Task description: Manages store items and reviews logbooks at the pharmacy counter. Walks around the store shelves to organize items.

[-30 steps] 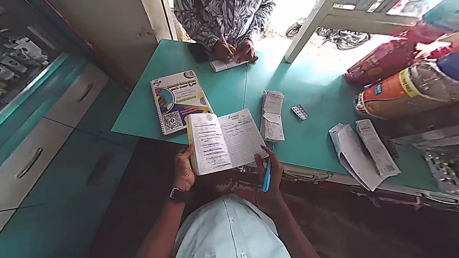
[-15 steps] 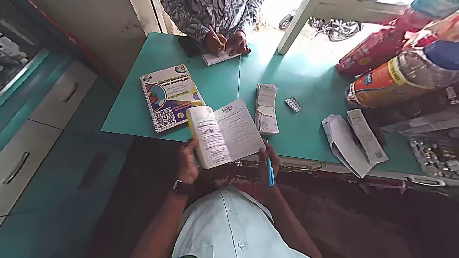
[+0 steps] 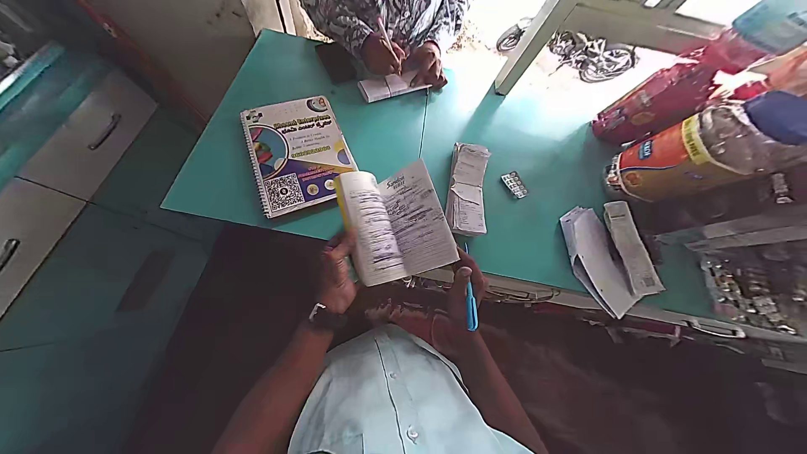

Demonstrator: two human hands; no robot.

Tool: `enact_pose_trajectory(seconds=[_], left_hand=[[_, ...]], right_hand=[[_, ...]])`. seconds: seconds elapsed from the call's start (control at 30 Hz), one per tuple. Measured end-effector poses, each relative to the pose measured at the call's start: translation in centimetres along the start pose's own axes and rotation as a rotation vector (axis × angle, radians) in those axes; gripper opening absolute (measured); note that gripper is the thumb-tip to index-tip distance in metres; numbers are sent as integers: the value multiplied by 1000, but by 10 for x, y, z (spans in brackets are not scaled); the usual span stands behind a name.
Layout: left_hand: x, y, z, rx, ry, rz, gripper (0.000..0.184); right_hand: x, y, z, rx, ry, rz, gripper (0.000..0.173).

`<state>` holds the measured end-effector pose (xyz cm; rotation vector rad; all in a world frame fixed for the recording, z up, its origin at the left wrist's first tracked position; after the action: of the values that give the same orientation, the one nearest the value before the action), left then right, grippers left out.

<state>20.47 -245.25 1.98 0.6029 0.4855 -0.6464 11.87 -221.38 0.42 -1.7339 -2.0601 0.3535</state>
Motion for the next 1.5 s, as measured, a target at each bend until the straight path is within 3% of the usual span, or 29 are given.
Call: enact_pose_trajectory(seconds=[0.07,0.13,0.2,0.3,0.53,0.7,1.0,1.13,1.27,1.33,1.4,1.5], left_hand=[[23,0,14,-40,-59,5,23],[45,-4,23,-52,-82,29,25],[58,-8,24,-37,-78,62,27],[60,-9,19,-16,-40,75,28],[70,-8,18,-4,-94,154,27],[69,-8,25,-107,-249,105,22],[61,-8,24,-60,-192,84,25],[62,-9,25,-53,-184,78,22],[50,-4,16,9,-68,28,23],[39,-2,10,66,-24,21,25],[26,-1,5,113,73,-37,28],[5,4,-1,146,137,-101,26]], right_hand=[[1,1,1,-23,15,15,65],[-2,-1,-2,-47,94,53,41],[-6,-3,-4,-69,191,73,32],[-7,-2,-4,-81,311,80,32],[-7,-1,-3,-57,315,74,32],[-6,1,-1,-74,367,77,33],[-4,2,-2,-105,335,71,36],[-9,5,-24,58,500,86,40],[-42,5,-65,160,290,-133,29],[-60,0,-66,107,176,-271,36],[-69,-4,-65,37,105,-389,55],[-75,-4,-67,-20,110,-435,71]])
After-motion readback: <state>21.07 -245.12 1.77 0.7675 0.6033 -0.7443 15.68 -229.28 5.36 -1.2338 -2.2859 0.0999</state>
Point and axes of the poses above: each hand's wrist, its own y-axis away from the middle knuckle, its own x-axis out of the back of the hand, z = x × y, the point moved 4 cm from there along -y, towards the middle knuckle, and after that the axes turned 5 degrees about -x, right-handed, at the moved point
